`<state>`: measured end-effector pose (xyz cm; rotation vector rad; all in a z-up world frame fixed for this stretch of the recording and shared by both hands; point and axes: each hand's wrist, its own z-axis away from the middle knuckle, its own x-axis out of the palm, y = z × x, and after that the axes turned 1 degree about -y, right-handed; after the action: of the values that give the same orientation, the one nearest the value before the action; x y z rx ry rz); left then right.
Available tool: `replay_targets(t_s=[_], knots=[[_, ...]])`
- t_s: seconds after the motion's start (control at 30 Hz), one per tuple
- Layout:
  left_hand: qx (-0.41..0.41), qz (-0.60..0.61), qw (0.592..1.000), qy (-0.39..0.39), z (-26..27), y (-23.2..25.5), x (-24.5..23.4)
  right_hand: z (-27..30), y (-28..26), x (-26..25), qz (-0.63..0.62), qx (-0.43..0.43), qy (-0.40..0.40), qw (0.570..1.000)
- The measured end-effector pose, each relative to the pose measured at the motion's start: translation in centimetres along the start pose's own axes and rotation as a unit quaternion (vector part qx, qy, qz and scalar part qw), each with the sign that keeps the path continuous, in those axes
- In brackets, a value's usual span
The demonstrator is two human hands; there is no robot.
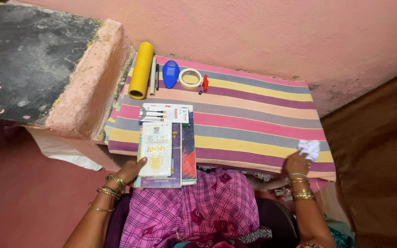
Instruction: The person clears several items from a striped workbench, including books, small boxes, tape, a stapler, and a yellow roll, then wipes the surface with a white cloth. The person stacks the cleared items to one side and continues wiping the remaining area.
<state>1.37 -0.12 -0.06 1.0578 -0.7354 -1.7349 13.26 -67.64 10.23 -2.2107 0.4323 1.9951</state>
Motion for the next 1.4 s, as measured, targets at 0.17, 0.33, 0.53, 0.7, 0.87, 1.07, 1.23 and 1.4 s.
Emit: replay_targets(t_s=[0.17,0.33,0.53,0.7,0.87,1.07,1.23,1.4], knots=[[-0.032,0.052,0.998,-0.009,0.5,0.7,0.3,4.6,-7.8,1.4,-0.051,-0.268,0.006,0.962],[-0.049,0.103,0.993,-0.022,2.0,2.8,0.2,10.3,-15.2,-1.2,-0.163,-0.428,-0.108,0.882],[-0.051,0.141,0.988,-0.022,1.5,2.5,0.4,6.5,-14.0,-5.9,-0.202,-0.413,0.089,0.884],[-0.062,0.118,0.991,-0.033,1.6,2.6,0.1,-0.3,-6.5,-5.0,-0.14,-0.252,0.178,0.941],[-0.078,0.122,0.989,-0.032,2.9,4.2,0.2,-2.4,-1.9,-2.8,-0.114,-0.135,0.13,0.976],[-0.11,0.135,0.984,-0.048,4.2,5.8,-0.2,-2.4,-6.1,-2.3,-0.034,-0.09,0.084,0.992],[-0.092,0.084,0.992,-0.028,3.2,4.7,-0.1,-2.9,-13.5,-3.2,-0.082,-0.244,0.125,0.958],[-0.057,-0.029,0.998,-0.008,1.9,3.2,0.2,-0.3,-23.2,-4.6,-0.205,-0.28,-0.045,0.937]])
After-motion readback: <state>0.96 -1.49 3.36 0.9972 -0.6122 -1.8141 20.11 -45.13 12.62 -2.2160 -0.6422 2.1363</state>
